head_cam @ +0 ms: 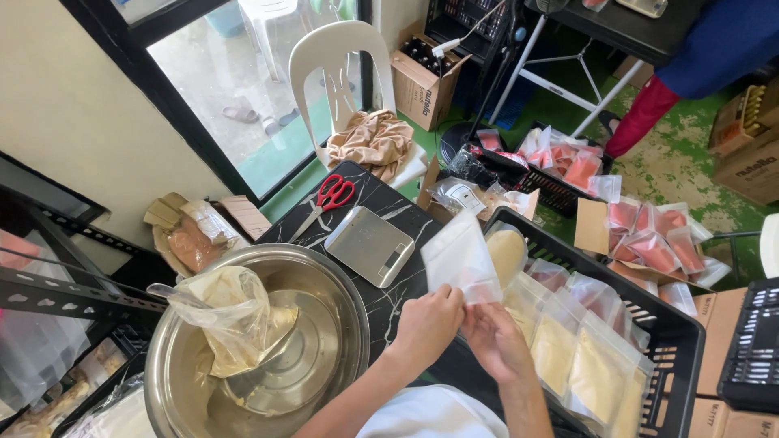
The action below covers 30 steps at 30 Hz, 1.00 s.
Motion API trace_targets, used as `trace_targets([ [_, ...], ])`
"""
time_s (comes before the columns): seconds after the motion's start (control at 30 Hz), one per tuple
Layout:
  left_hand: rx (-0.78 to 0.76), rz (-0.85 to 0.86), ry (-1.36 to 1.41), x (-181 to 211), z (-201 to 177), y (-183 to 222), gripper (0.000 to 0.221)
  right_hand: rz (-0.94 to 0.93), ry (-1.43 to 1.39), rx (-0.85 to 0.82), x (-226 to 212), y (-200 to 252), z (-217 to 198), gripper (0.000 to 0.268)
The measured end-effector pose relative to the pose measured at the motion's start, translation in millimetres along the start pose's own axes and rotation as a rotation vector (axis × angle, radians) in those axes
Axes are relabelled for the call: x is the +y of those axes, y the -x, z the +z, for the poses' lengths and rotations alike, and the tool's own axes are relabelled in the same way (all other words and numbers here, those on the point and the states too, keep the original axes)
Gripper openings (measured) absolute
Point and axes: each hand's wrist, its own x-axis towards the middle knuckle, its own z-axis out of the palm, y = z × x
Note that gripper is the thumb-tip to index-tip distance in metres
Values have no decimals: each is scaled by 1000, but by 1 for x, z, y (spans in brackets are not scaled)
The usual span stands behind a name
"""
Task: The person is scooping brown powder from a large metal bowl into small plastic bags using a spoon, then placing the filled bags into a black plastic crate.
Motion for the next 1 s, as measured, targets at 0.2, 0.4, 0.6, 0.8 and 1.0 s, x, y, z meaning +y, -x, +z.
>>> trace_targets([
  [0.2,78,105,-110,26,-10,-2,15,-9,-479,-745,14,4,46,65],
  [0.4,98,258,-39,74,-3,34,25,-141,-304,-343,-16,-35,57,55],
  [0.6,-91,217,371,52,-19,37,18,-242,-184,-528,-6,-33,35,67],
  [0.8,50,-96,881,-16,-68,-18,36,-309,179,-487,-19,22,56,46],
  [1.0,49,-153,861,-24,-68,-14,32,-139,98,-581,-11,52,63,48],
])
